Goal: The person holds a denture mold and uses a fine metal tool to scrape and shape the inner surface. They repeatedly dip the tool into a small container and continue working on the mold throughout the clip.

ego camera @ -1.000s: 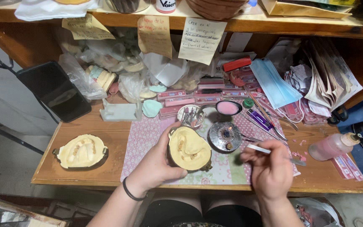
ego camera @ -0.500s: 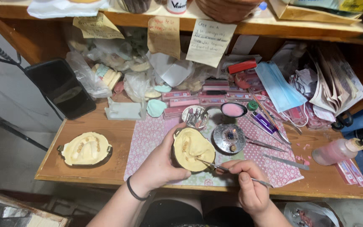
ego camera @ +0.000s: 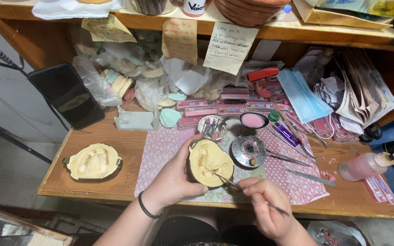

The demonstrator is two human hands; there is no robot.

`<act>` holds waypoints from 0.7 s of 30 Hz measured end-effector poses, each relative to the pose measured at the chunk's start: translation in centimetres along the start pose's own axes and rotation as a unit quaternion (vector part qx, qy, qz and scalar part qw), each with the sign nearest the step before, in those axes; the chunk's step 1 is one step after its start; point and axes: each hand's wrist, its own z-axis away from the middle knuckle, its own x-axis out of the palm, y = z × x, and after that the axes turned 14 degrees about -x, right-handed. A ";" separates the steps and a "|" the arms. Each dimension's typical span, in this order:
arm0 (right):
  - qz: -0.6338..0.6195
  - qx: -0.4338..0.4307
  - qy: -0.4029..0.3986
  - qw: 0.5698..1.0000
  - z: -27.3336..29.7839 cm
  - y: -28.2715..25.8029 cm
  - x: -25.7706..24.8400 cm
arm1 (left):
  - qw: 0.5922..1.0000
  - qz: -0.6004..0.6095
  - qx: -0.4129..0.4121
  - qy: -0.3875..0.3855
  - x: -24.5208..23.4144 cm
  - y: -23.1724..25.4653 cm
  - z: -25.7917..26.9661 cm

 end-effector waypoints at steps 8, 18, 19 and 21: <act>0.077 -0.005 -0.131 0.988 -5.4 -3.1 0.0 | 1.000 0.015 -0.021 0.006 0.0 0.4 0.0; 0.142 0.042 -0.128 0.981 -5.8 -1.3 0.8 | 1.000 -0.002 -0.010 0.009 -0.2 0.7 0.1; 0.141 0.044 -0.128 0.981 -5.7 -1.3 1.1 | 1.000 -0.001 -0.012 0.008 -0.2 0.8 0.2; 0.124 0.038 -0.079 0.989 -5.6 -1.1 1.5 | 0.999 -0.025 -0.021 0.020 -0.2 1.0 0.2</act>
